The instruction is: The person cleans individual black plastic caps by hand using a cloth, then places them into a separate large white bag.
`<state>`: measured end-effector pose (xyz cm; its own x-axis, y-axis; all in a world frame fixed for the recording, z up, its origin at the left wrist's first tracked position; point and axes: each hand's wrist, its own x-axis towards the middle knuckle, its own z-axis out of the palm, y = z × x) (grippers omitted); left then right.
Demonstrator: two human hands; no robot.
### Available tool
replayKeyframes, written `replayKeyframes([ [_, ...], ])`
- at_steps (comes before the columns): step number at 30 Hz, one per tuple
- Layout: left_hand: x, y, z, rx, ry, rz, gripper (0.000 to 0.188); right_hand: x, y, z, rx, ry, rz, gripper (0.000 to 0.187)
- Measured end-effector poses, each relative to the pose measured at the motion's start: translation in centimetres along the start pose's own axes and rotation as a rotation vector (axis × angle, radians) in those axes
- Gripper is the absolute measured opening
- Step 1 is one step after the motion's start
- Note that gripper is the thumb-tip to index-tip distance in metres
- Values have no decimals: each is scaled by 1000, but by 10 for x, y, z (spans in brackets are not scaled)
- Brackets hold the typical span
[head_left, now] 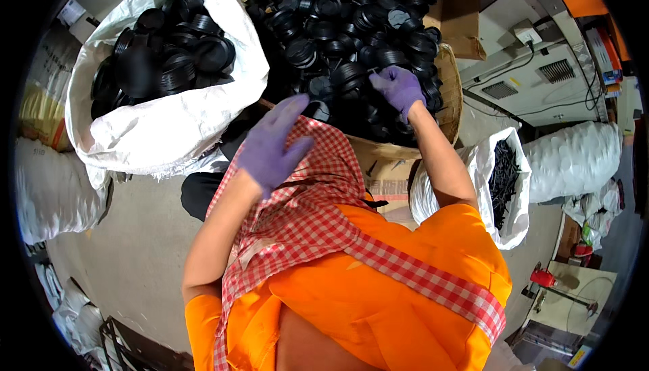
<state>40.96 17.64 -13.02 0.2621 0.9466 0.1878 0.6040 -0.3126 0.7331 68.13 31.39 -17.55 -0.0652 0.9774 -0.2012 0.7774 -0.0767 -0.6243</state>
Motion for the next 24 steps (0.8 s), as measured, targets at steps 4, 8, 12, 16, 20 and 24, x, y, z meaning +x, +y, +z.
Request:
replayKeyframes([
  [4,20,-1,17,-63,204,-74,80,-18,-35,21,131,-56,-647,20],
  [8,13,-28,14,-573,321,-267,47,-54,-61,30,645,-421,-194,14],
  [12,-18,-38,7,-939,170,-628,39,-70,-69,37,31,369,-1073,23],
  [16,-31,-26,12,-1006,98,-692,35,-72,-66,75,-37,4,-1089,28],
  [20,-31,-17,10,55,198,-121,31,-86,-81,81,-254,-195,-729,27],
  [24,-31,-23,-19,-212,-83,0,27,-85,-88,65,294,-921,-356,26],
])
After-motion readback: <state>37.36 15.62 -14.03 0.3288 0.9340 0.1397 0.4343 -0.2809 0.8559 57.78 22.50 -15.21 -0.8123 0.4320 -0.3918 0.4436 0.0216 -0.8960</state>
